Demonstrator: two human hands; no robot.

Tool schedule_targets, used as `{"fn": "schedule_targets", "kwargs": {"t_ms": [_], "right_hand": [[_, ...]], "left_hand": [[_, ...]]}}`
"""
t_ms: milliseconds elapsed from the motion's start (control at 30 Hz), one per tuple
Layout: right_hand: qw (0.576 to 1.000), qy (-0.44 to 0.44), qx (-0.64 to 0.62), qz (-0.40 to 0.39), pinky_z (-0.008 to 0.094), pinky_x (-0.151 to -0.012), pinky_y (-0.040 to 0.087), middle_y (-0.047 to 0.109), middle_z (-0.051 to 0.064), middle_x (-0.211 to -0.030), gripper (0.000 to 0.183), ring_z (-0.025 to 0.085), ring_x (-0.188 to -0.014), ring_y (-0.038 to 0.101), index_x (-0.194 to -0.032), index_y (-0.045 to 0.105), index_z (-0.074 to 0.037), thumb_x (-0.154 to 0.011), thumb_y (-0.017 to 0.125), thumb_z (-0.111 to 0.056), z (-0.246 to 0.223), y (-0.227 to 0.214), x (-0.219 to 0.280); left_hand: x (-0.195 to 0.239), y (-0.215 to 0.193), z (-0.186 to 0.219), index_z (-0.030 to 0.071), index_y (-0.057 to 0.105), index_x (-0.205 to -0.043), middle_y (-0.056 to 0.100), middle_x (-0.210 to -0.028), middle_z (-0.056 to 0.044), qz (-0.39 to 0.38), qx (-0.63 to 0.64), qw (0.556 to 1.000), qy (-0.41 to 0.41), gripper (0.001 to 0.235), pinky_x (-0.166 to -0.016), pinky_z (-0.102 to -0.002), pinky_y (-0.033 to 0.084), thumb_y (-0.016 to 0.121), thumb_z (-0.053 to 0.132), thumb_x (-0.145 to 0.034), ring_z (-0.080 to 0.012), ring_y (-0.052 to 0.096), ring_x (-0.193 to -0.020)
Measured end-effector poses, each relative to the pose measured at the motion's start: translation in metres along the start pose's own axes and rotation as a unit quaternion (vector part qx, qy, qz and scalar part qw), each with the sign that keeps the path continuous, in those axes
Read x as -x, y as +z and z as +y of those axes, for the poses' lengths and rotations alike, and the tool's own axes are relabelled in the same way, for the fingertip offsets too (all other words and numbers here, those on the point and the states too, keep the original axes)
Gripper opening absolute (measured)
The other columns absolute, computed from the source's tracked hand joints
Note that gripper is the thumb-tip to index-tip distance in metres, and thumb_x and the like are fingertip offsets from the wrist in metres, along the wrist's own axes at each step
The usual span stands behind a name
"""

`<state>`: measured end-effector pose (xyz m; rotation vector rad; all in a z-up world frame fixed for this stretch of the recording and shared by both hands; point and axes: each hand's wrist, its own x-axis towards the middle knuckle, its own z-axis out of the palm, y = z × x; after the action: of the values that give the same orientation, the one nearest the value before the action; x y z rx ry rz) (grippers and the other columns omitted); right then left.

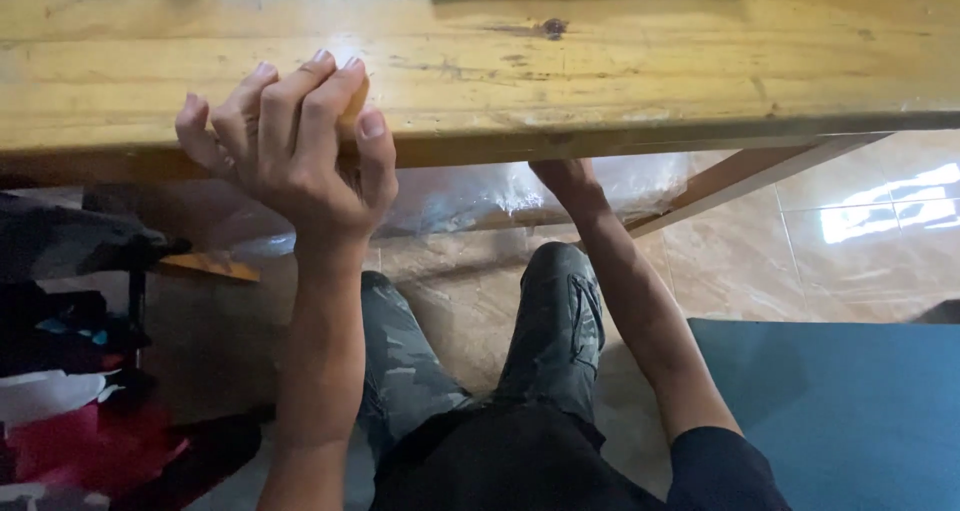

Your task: The person folds a brown t-shirt on a wooden table, uses a lint roller to remove lint, then places the folded shirt into a clear plastic bag and seals it. The shirt is handled one at a time and the final packaged item remains on the table.

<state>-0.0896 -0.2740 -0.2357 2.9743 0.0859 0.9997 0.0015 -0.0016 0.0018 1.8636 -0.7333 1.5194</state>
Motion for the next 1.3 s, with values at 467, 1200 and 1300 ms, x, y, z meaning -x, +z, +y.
{"fn": "schedule_targets", "kwargs": {"t_ms": [467,1200,1300], "right_hand": [[0.982,-0.019,-0.167,-0.085,0.044,-0.091,0.050,0.063,0.007,-0.112,0.031,0.023,-0.099,0.062,-0.124,0.068,-0.016,-0.095,0.067,-0.006,-0.082,-0.139,0.049],[0.804,0.418,-0.338,0.255,0.031,-0.100,0.051,0.062,0.016,-0.114,0.030,0.025,-0.107,0.064,-0.123,0.049,-0.008,-0.101,0.059,-0.026,-0.056,-0.325,0.049],[0.811,0.393,-0.363,0.238,0.028,-0.095,0.052,0.060,0.011,-0.112,0.042,0.020,-0.102,0.062,-0.128,0.048,-0.010,-0.095,0.062,-0.033,-0.040,-0.337,0.049]], "left_hand": [[0.003,0.005,0.001,0.010,0.083,-0.088,0.080,-0.092,-0.007,0.013,0.000,1.000,-0.012,0.047,-0.108,-0.047,0.025,0.047,0.036,-0.104,-0.0296,0.062,-0.098],[0.006,0.013,-0.001,0.011,0.081,-0.083,0.078,-0.087,-0.006,0.051,-0.019,0.998,-0.013,0.046,-0.107,-0.050,0.027,0.047,0.037,-0.101,-0.0269,0.061,-0.097],[-0.003,0.004,0.004,0.012,0.081,-0.086,0.078,-0.090,-0.005,0.033,-0.013,0.999,-0.001,0.042,-0.104,-0.050,0.029,0.048,0.033,-0.101,-0.0269,0.060,-0.097]]}}
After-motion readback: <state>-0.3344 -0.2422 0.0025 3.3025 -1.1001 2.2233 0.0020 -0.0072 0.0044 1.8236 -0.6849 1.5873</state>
